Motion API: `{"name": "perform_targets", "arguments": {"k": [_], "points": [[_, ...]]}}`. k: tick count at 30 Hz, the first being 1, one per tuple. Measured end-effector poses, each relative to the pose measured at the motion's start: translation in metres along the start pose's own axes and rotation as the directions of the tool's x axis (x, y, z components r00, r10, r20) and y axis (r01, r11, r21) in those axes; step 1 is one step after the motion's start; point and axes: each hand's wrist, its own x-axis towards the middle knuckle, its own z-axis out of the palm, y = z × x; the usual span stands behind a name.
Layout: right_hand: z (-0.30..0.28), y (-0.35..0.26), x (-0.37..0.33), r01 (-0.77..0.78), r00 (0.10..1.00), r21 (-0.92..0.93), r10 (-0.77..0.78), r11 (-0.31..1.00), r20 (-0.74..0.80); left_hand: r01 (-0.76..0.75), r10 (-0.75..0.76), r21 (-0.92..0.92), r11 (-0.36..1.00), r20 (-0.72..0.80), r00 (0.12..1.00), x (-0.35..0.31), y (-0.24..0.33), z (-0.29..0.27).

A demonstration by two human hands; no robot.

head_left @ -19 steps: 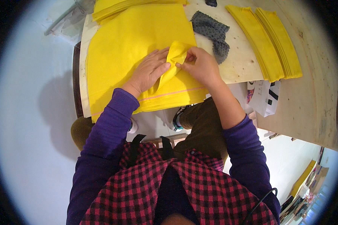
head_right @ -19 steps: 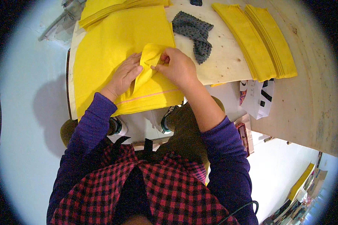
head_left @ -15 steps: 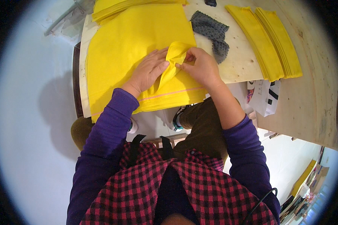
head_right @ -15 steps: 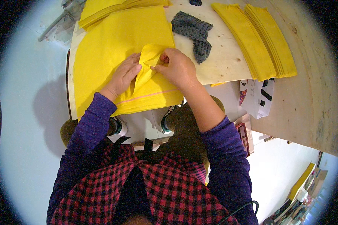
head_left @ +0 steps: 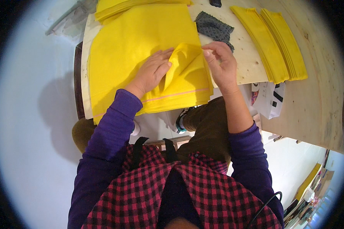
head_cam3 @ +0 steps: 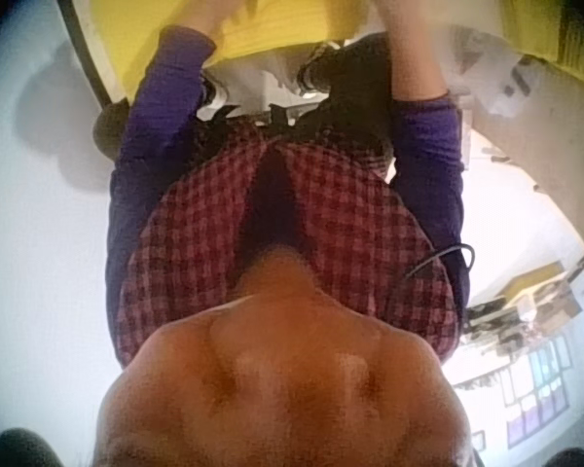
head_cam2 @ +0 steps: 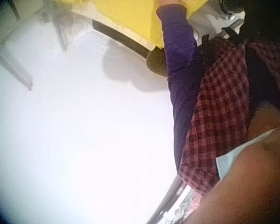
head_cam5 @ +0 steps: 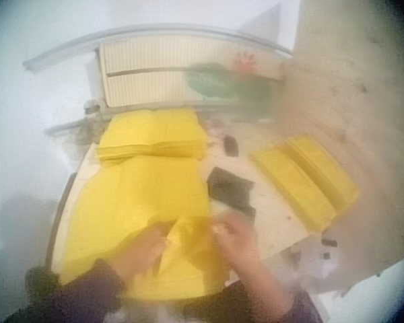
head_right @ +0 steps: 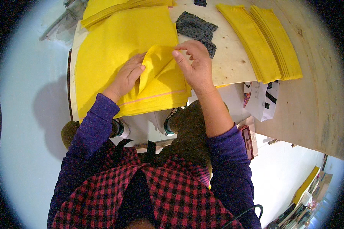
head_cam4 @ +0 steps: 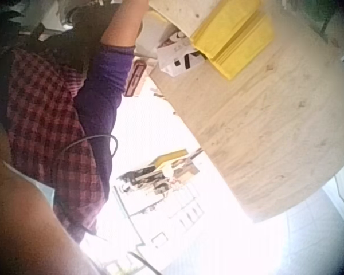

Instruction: The person folds multiple yellow cloths on a wooden table. They smooth each cloth, fold it in half, then fold it again, and stack the folded pieces. The person repeats this process for several cloths throughout the clip.

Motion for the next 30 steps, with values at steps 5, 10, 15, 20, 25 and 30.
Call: {"name": "perform_targets", "arguments": {"k": [5,10,15,20,25,30], "points": [[0.004,0.002,0.002,0.111,0.977,-0.009,-0.107,0.994,0.186,0.02,-0.02,-0.005,1.0,-0.003,1.0,0.0,0.001,0.0],[0.011,-0.001,0.001,-0.07,0.949,-0.138,0.108,0.988,0.295,0.021,-0.021,0.002,1.0,-0.001,1.0,0.0,-0.001,0.002],[0.025,-0.003,0.001,-0.023,0.953,-0.233,0.091,0.972,0.288,-0.01,0.009,0.016,1.0,0.042,0.999,0.001,-0.002,-0.001],[0.025,-0.005,-0.002,-0.034,0.952,-0.254,0.109,0.966,0.285,-0.003,0.003,0.012,1.0,0.039,0.999,-0.001,0.001,-0.001],[0.022,-0.006,-0.004,-0.042,0.973,-0.258,0.098,0.965,0.211,0.0,-0.001,0.012,1.0,0.042,0.999,0.0,-0.001,-0.001],[0.021,-0.004,-0.001,0.01,0.982,-0.262,0.039,0.965,0.184,-0.024,0.023,0.027,0.999,0.027,0.999,0.0,-0.001,0.001]]}}
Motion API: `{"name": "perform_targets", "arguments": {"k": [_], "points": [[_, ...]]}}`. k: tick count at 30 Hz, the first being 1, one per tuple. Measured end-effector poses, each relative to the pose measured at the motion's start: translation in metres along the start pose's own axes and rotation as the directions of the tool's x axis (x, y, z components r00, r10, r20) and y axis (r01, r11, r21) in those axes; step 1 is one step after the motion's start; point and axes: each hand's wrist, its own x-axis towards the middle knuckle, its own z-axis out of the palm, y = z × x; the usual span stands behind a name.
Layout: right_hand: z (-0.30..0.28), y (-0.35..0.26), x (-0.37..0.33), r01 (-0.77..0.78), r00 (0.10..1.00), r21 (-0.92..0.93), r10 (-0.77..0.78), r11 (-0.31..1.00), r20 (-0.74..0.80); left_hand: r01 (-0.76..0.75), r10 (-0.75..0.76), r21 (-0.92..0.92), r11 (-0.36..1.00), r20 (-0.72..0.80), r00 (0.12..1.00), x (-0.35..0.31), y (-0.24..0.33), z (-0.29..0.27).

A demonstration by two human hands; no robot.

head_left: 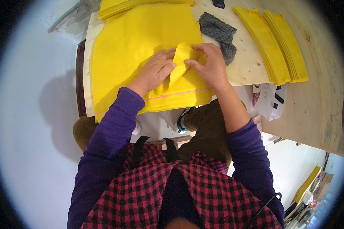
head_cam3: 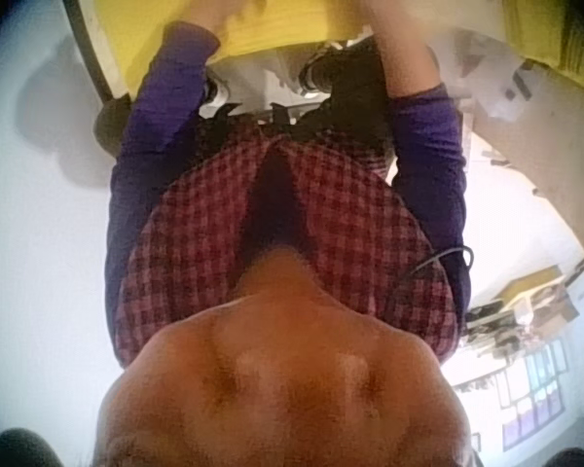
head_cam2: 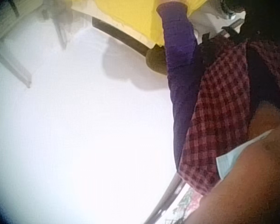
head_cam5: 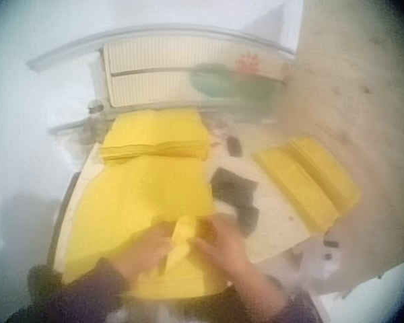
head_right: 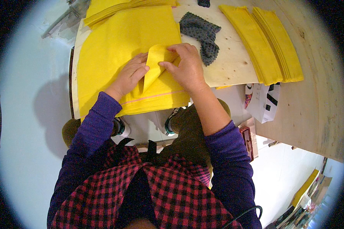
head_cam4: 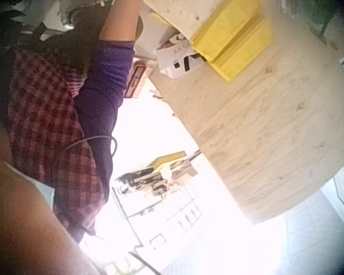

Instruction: The person folds multiple yellow cloths on a wooden table. They smooth each cloth, fold it in half, then fold it again, and stack the folded pieces. The person repeats this process for several cloths throughout the clip.

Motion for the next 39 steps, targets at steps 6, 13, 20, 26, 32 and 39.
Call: {"name": "perform_targets", "arguments": {"k": [6,13,20,26,32,39], "points": [[0.002,0.003,0.002,0.012,1.0,0.071,-0.012,0.997,0.006,-0.057,0.057,0.069,0.996,0.001,0.998,0.001,-0.005,0.003],[-0.002,0.004,0.0,-0.174,0.984,0.262,0.157,0.949,0.083,-0.093,0.09,0.128,0.987,0.028,0.996,0.002,-0.011,0.004],[-0.008,0.009,0.002,-0.118,0.987,0.125,0.103,0.985,0.123,-0.098,0.086,0.151,0.984,0.086,0.993,0.004,-0.006,0.0],[-0.02,0.028,-0.002,-0.031,0.983,0.191,-0.004,0.981,0.182,-0.057,0.045,0.103,0.993,0.107,0.993,0.003,-0.004,-0.001],[-0.023,0.04,-0.009,0.028,0.985,0.252,-0.069,0.967,0.155,-0.072,0.063,0.1,0.992,0.092,0.994,0.005,-0.004,-0.001],[-0.018,0.042,-0.007,0.092,0.982,0.264,-0.132,0.96,0.139,-0.1,0.075,0.167,0.981,0.148,0.986,0.004,0.0,-0.004]]}}
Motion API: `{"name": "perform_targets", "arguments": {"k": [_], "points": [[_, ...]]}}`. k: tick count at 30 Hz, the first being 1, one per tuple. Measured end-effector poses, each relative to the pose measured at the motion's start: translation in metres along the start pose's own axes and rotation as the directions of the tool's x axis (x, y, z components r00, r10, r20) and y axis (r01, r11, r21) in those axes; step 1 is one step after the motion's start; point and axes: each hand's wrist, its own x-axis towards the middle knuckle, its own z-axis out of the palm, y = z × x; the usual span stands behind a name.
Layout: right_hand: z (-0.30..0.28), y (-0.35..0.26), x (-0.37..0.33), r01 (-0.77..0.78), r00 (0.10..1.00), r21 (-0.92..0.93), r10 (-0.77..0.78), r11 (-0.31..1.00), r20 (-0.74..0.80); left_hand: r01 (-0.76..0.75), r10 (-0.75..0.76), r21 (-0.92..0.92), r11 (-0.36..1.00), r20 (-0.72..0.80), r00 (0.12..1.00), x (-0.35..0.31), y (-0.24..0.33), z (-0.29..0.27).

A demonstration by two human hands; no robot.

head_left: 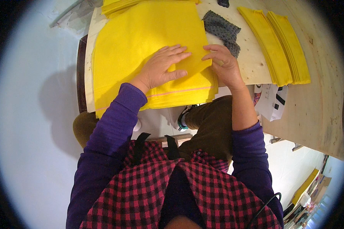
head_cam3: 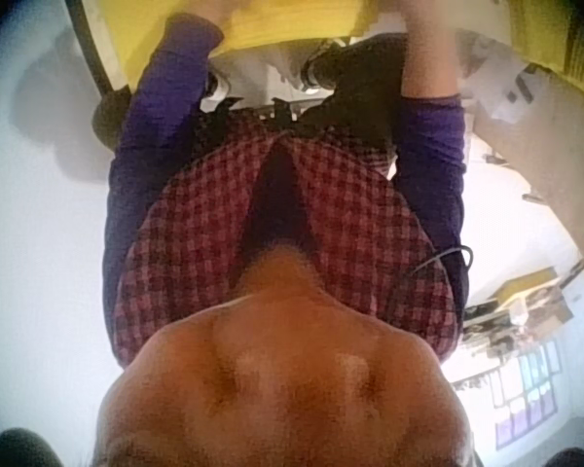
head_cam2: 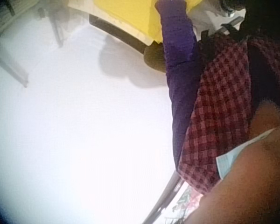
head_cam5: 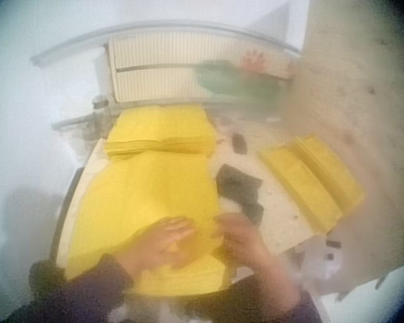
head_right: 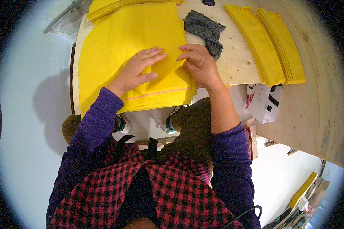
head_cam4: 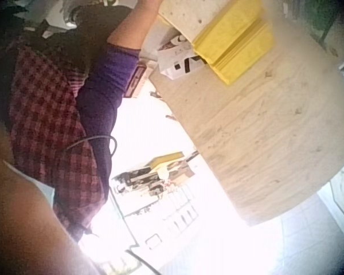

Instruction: The person folds multiple yellow cloths on a wooden table. They smooth each cloth, fold it in half, then fold it again, and stack the folded pieces. The person repeats this process for several cloths throughout the clip.

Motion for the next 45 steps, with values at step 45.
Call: {"name": "perform_targets", "arguments": {"k": [45], "points": [[0.015,-0.042,0.027,-0.348,0.936,-0.113,0.352,0.931,0.018,0.078,-0.091,-0.214,0.974,-0.049,0.995,0.0,-0.002,0.0]]}}
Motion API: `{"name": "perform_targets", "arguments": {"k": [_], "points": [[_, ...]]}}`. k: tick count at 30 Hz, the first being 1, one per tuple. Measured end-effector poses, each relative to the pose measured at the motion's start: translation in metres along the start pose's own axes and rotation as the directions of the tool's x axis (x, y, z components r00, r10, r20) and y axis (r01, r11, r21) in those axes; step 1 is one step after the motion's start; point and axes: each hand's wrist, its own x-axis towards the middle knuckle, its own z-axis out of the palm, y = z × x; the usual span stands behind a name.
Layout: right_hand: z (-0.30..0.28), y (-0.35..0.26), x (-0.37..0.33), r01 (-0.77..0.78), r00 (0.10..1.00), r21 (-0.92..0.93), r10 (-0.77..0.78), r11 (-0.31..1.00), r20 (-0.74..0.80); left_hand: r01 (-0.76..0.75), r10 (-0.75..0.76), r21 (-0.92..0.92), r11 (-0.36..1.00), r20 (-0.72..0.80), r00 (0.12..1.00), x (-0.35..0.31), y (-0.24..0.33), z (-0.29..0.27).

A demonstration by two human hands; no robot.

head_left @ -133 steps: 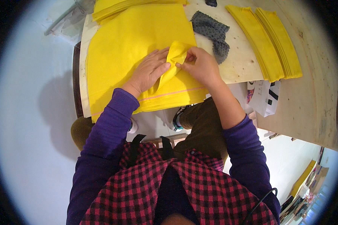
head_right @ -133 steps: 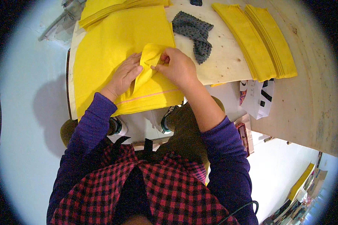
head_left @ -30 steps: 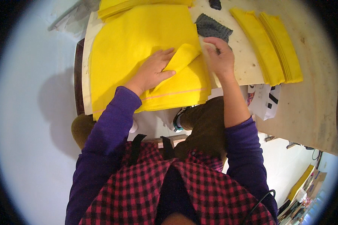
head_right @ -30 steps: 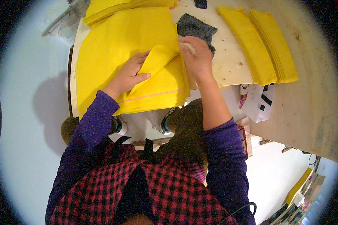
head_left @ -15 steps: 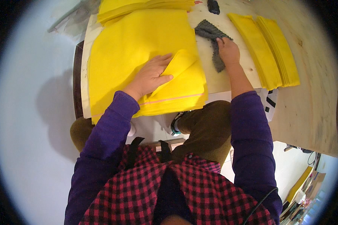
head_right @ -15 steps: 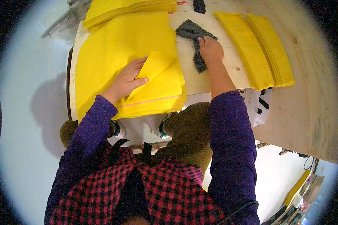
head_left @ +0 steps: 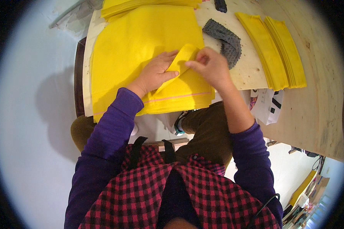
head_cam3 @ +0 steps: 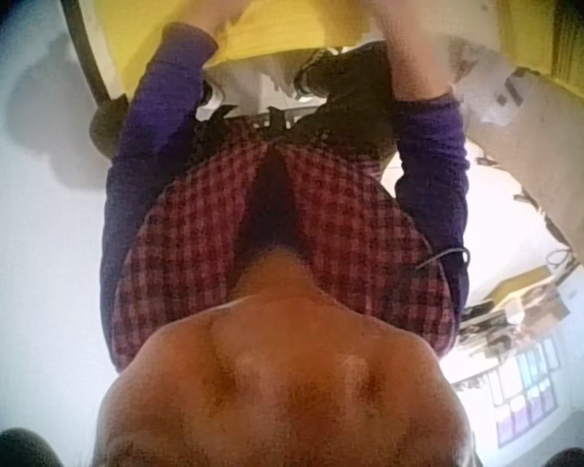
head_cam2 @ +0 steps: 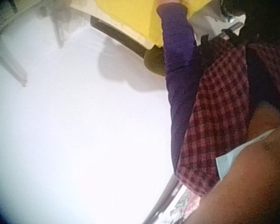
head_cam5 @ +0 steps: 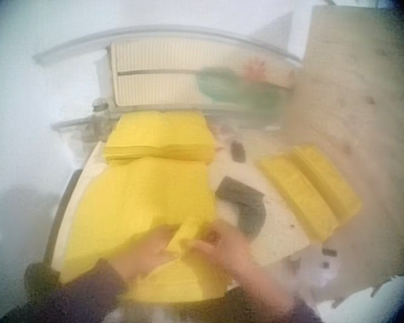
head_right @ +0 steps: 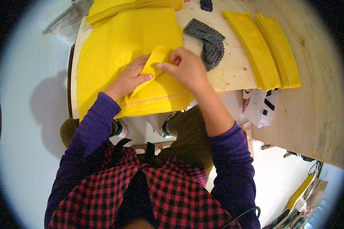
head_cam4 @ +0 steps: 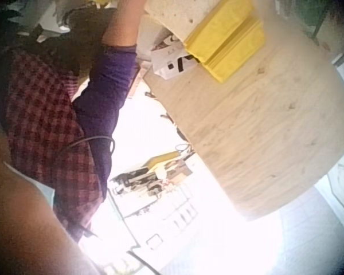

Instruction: The person folds multiple yellow cloths on a wooden table. They smooth each cloth, fold it in half, then fold it again, and stack the folded pieces. The person repeats this process for several cloths throughout the clip.

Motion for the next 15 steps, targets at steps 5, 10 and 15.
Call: {"name": "perform_targets", "arguments": {"k": [5,10,15], "points": [[0.016,-0.015,-0.001,-0.09,0.995,-0.14,0.096,0.986,0.041,-0.05,0.049,-0.064,0.997,-0.011,0.999,0.0,-0.006,-0.002],[0.018,-0.01,-0.004,-0.09,0.993,-0.086,0.095,0.992,0.064,-0.009,-0.008,-0.177,0.984,-0.091,0.996,-0.001,-0.017,0.004],[0.02,-0.009,-0.007,-0.051,0.998,-0.064,0.053,0.997,0.034,0.007,-0.046,-0.248,0.969,-0.152,0.987,-0.003,-0.017,0.005]]}}
